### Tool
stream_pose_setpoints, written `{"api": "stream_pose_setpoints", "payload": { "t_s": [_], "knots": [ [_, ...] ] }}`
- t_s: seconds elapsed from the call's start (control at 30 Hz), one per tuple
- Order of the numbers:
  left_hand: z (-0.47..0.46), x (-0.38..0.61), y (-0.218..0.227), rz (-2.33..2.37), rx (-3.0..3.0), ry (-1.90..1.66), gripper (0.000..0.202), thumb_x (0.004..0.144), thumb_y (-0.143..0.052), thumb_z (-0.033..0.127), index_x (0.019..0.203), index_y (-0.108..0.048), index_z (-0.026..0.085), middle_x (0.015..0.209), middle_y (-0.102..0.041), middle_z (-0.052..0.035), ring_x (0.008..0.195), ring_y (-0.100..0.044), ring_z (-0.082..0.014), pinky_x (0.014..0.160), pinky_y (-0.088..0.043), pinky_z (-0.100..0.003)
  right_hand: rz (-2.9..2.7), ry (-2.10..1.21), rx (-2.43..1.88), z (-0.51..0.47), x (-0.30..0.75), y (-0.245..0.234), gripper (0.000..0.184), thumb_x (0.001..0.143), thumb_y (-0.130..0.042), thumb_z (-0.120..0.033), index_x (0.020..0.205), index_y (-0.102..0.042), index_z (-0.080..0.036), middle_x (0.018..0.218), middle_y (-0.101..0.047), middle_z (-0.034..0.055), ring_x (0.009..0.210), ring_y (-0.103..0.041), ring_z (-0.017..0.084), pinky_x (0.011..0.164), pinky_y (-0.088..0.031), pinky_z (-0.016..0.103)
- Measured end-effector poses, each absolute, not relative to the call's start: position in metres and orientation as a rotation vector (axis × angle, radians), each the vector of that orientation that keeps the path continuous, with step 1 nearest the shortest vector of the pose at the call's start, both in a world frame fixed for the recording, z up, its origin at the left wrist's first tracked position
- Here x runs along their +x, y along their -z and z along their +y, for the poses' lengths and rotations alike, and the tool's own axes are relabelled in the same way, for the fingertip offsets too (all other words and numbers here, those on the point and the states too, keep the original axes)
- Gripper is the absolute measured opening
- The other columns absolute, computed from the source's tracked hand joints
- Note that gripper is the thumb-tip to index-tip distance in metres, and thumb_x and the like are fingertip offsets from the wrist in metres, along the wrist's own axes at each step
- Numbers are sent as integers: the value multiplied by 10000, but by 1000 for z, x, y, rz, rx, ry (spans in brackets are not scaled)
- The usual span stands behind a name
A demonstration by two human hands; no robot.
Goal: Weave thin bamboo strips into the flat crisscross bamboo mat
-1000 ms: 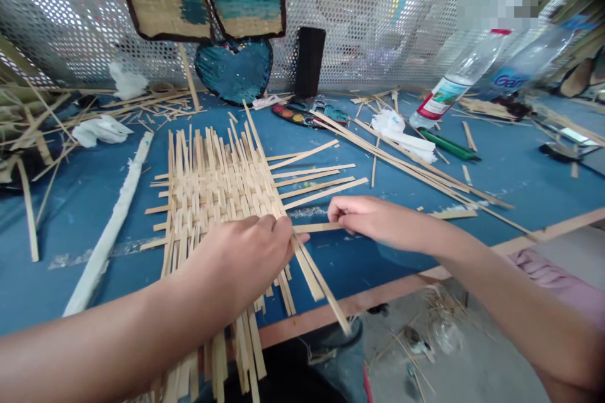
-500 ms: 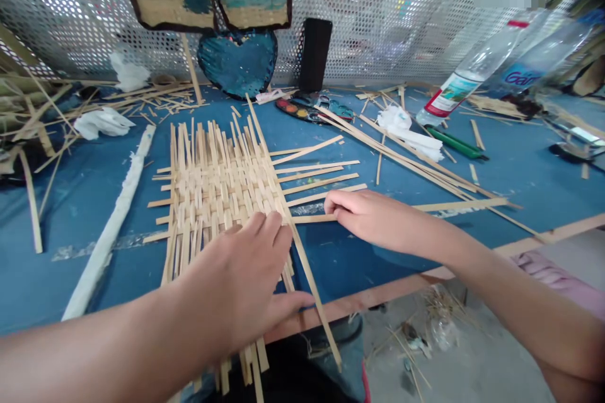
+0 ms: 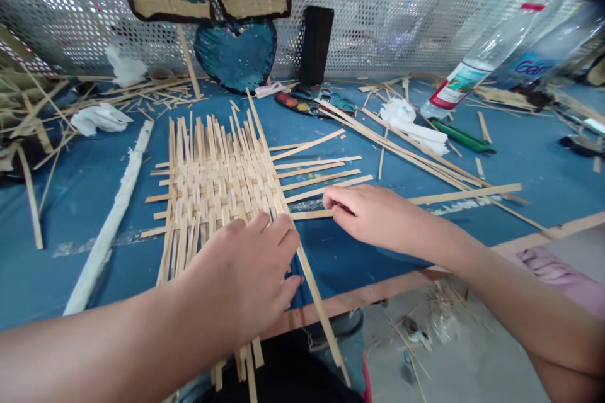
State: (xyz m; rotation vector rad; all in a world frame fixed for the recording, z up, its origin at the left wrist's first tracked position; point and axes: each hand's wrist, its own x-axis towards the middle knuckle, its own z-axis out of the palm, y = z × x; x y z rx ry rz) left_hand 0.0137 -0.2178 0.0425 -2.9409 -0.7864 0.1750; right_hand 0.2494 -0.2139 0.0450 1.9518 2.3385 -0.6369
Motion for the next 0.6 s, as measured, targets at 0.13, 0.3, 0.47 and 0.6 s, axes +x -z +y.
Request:
{"api": "stream_pose_setpoints", "payload": {
  "t_s": [0.13,0.3,0.47,0.6],
  "knots": [
    [-206,13,-41,-677,-2948,-194,290,994,-602,422,1045,-742,173,1023,-669,-114,897,-615,-269,612,-429,-352,2345,646,1939,-213,249,-46,108,931,-452,-189,861,-524,-230,796,-642,-10,661,-476,145,589,-249,305],
    [-215,18,-48,-575,-2912,-390,195,946,-674,322,796,-708,203,911,-637,-106,896,-615,-281,534,-350,-324,2351,650,1934,-213,250,-47,105,926,-460,-187,860,-531,-228,807,-645,-7,674,-481,148,598,-255,304],
    [-234,21,-51,-729,-2856,-328,150,860,-696,221,1000,-665,180,857,-640,-67,678,-625,-223,508,-392,-317,2354,682,1942,-213,249,-49,109,928,-455,-188,861,-532,-226,788,-637,-1,681,-486,154,608,-259,305],
    [-241,17,-48,-623,-2840,-256,185,808,-707,208,984,-652,200,874,-663,-71,660,-639,-239,504,-422,-323,2329,713,1958,-212,248,-49,113,926,-455,-192,843,-525,-225,770,-625,1,656,-462,152,604,-254,306]
  ]
}}
